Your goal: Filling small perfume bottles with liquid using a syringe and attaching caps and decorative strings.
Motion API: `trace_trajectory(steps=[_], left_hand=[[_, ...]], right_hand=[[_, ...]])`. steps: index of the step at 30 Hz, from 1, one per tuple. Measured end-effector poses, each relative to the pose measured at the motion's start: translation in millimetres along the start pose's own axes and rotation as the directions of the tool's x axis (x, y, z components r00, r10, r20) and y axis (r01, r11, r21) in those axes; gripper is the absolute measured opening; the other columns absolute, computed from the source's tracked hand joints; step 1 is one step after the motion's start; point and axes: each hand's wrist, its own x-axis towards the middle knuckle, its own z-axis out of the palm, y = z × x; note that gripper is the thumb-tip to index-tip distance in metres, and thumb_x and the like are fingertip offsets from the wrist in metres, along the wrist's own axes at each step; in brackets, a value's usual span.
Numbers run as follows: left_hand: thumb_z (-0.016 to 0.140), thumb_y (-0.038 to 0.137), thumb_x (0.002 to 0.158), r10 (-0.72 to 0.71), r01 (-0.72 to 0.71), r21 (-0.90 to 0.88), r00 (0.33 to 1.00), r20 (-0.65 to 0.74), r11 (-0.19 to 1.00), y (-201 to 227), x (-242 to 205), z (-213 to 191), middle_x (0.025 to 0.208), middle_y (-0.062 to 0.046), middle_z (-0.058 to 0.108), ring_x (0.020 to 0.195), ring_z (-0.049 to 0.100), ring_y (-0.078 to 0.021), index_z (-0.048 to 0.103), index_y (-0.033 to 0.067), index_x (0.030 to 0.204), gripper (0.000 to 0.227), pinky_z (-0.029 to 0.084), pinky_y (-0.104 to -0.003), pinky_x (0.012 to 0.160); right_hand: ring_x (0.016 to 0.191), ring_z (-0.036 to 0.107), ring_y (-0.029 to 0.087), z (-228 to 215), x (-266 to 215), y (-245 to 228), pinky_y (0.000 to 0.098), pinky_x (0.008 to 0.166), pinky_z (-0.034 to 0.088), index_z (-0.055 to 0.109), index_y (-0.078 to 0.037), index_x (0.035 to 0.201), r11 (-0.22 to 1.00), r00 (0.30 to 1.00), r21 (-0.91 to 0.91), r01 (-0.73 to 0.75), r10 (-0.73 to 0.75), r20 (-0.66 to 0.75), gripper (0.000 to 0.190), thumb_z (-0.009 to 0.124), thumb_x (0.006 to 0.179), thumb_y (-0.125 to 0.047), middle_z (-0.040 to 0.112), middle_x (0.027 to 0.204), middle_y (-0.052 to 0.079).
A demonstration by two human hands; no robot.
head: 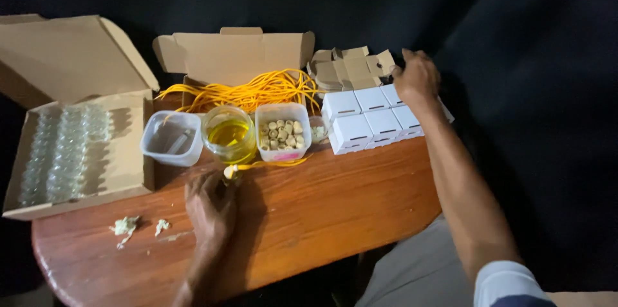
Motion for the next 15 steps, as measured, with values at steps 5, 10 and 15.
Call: trace_trajectory(steps=[5,10,15], left_hand=[[0.077,0.013,0.079,0.035,-0.035,0.002,0.999,-0.025,0.999,11,2,-4,0.114,-0.013,0.072,0.101,0.060,-0.0328,0.074,0.0023,0.104,0.027,0.049,-0.042,0.093],[0.077,0.014,0.081,0.022,-0.022,0.028,1.000,0.001,0.999,12,4,-3,0.117,-0.013,0.073,0.103,0.060,-0.0311,0.075,0.0026,0.107,0.029,0.047,-0.041,0.096],[0.076,0.015,0.083,-0.008,0.005,0.054,0.999,0.037,0.999,14,5,-3,0.116,-0.011,0.073,0.105,0.059,-0.0290,0.075,0.0046,0.107,0.026,0.046,-0.040,0.097]], right_hand=[[0.103,0.065,0.040,31,15,-9,0.0492,0.084,0.055,0.059,0.007,0.139,0.981,0.992,-0.193,0.005,0.020,0.123,0.054,0.070,0.095,-0.023,0.064,0.122,0.026],[0.094,0.069,0.039,36,12,-22,0.0501,0.079,0.057,0.068,0.004,0.121,0.982,0.995,-0.189,-0.004,0.022,0.096,0.035,0.072,0.092,-0.015,0.069,0.110,0.022],[0.081,0.071,0.036,42,9,-23,0.0479,0.068,0.059,0.074,0.001,0.110,0.973,0.998,-0.225,0.044,-0.052,-0.028,0.029,0.079,0.084,-0.012,0.073,0.099,0.017]])
